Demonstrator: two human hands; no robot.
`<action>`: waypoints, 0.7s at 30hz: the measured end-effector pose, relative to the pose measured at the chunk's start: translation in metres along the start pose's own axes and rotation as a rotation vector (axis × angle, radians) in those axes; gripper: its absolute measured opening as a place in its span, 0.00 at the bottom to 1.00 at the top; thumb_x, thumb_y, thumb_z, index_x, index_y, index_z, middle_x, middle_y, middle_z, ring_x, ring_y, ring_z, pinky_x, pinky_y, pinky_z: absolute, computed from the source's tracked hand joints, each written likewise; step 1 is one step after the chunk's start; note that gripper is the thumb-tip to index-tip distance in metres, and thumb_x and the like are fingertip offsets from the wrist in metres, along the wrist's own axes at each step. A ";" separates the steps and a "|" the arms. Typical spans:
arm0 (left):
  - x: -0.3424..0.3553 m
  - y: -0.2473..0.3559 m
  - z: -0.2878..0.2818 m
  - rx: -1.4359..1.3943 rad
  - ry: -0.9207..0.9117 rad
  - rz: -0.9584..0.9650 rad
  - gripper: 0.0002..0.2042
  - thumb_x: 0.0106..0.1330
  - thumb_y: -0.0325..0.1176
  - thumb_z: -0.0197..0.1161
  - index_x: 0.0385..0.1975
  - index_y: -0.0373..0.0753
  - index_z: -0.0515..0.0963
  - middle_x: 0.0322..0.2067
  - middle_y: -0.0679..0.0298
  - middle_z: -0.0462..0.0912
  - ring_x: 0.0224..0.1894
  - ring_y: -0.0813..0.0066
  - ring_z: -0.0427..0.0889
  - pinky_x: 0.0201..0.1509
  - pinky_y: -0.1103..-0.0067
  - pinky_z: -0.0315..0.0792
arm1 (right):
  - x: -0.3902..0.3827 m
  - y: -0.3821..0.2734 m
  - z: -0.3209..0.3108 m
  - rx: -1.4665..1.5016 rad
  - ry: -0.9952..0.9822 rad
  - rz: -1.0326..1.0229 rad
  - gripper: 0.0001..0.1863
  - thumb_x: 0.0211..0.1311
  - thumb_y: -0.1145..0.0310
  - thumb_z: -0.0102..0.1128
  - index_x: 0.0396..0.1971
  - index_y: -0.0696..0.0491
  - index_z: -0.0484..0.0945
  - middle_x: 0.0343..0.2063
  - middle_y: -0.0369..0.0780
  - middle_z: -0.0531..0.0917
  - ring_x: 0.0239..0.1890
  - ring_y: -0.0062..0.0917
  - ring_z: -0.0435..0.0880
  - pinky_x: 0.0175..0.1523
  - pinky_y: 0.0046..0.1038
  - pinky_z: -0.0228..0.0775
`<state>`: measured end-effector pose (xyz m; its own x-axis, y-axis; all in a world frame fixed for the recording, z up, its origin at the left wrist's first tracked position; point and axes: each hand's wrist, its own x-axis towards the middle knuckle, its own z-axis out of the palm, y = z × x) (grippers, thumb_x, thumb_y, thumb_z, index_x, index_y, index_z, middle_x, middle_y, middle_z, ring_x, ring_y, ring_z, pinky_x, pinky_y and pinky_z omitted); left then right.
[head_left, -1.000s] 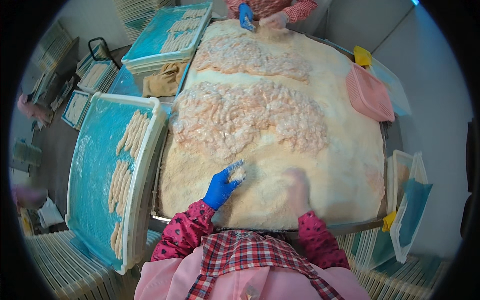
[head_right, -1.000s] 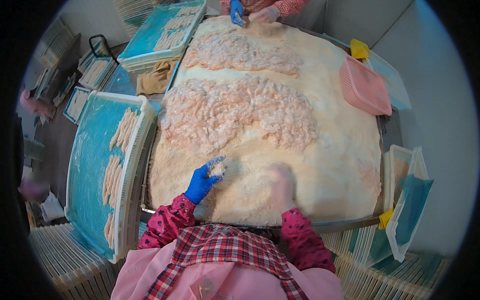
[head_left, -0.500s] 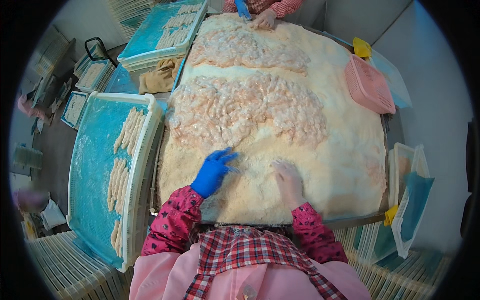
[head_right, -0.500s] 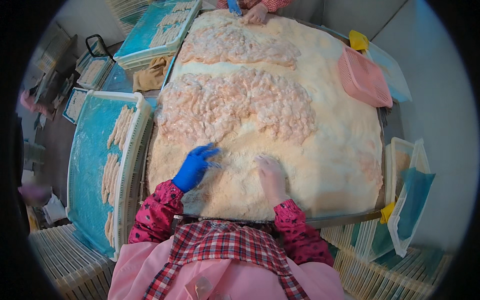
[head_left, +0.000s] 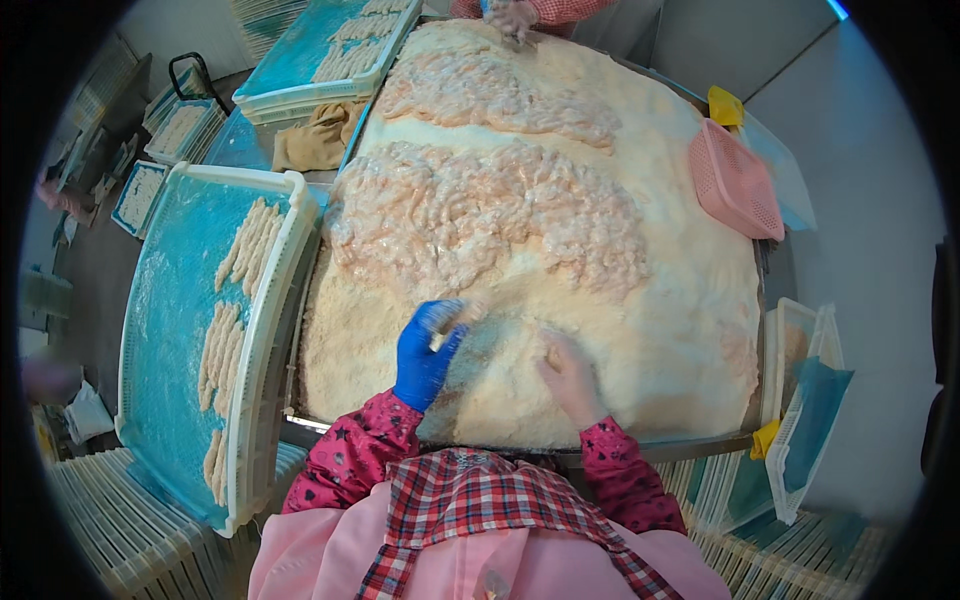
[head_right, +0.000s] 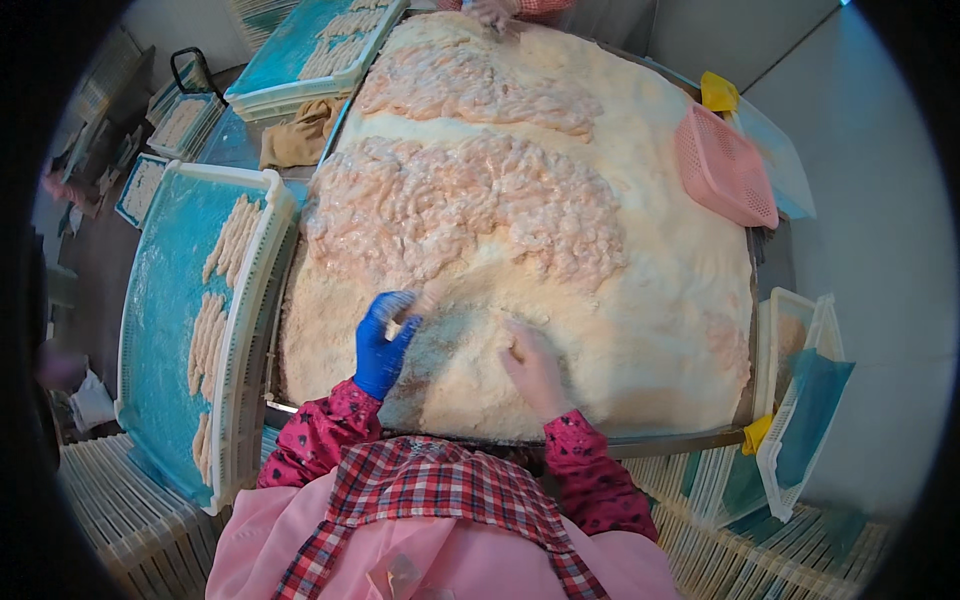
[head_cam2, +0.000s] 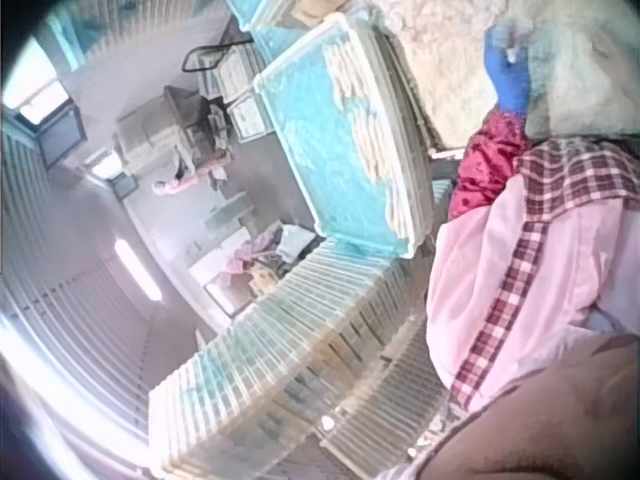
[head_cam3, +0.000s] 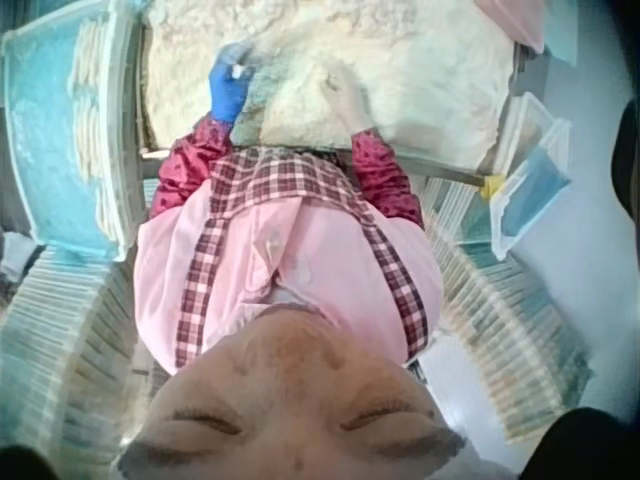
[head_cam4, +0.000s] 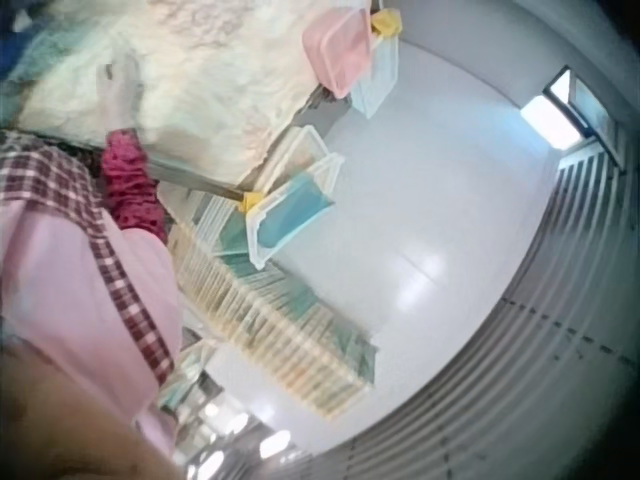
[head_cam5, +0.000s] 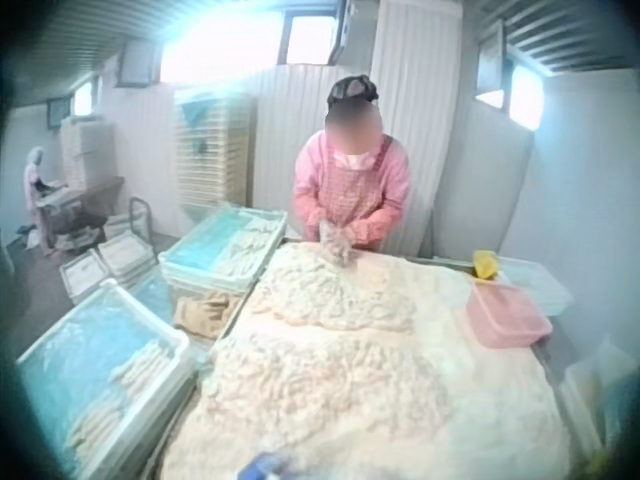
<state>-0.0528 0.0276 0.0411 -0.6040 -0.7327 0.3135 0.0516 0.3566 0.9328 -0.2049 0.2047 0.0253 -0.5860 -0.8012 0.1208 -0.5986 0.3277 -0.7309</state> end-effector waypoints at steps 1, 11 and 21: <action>-0.002 -0.004 -0.004 0.205 -0.183 0.033 0.17 0.54 0.26 0.64 0.46 0.38 0.74 0.42 0.58 0.78 0.42 0.65 0.78 0.45 0.75 0.72 | 0.003 -0.009 0.003 -0.160 0.028 -0.115 0.16 0.54 0.79 0.53 0.44 0.56 0.75 0.38 0.44 0.80 0.42 0.33 0.79 0.48 0.25 0.68; -0.016 -0.040 0.009 0.479 -0.453 0.271 0.14 0.52 0.28 0.65 0.40 0.41 0.75 0.42 0.58 0.77 0.42 0.58 0.77 0.46 0.70 0.71 | 0.031 0.006 0.004 0.122 0.055 0.131 0.11 0.52 0.76 0.59 0.38 0.56 0.76 0.32 0.37 0.78 0.36 0.22 0.76 0.42 0.22 0.68; 0.008 -0.006 -0.007 0.455 -0.451 -0.034 0.12 0.58 0.39 0.62 0.38 0.40 0.78 0.30 0.60 0.78 0.30 0.61 0.78 0.34 0.72 0.71 | 0.034 0.021 0.008 0.528 -0.124 0.390 0.12 0.61 0.75 0.52 0.43 0.59 0.74 0.40 0.38 0.80 0.36 0.20 0.77 0.42 0.23 0.69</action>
<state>-0.0528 0.0153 0.0392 -0.8799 -0.4670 0.0872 -0.2558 0.6204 0.7414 -0.2333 0.1811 0.0087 -0.6193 -0.7357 -0.2743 0.0105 0.3415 -0.9398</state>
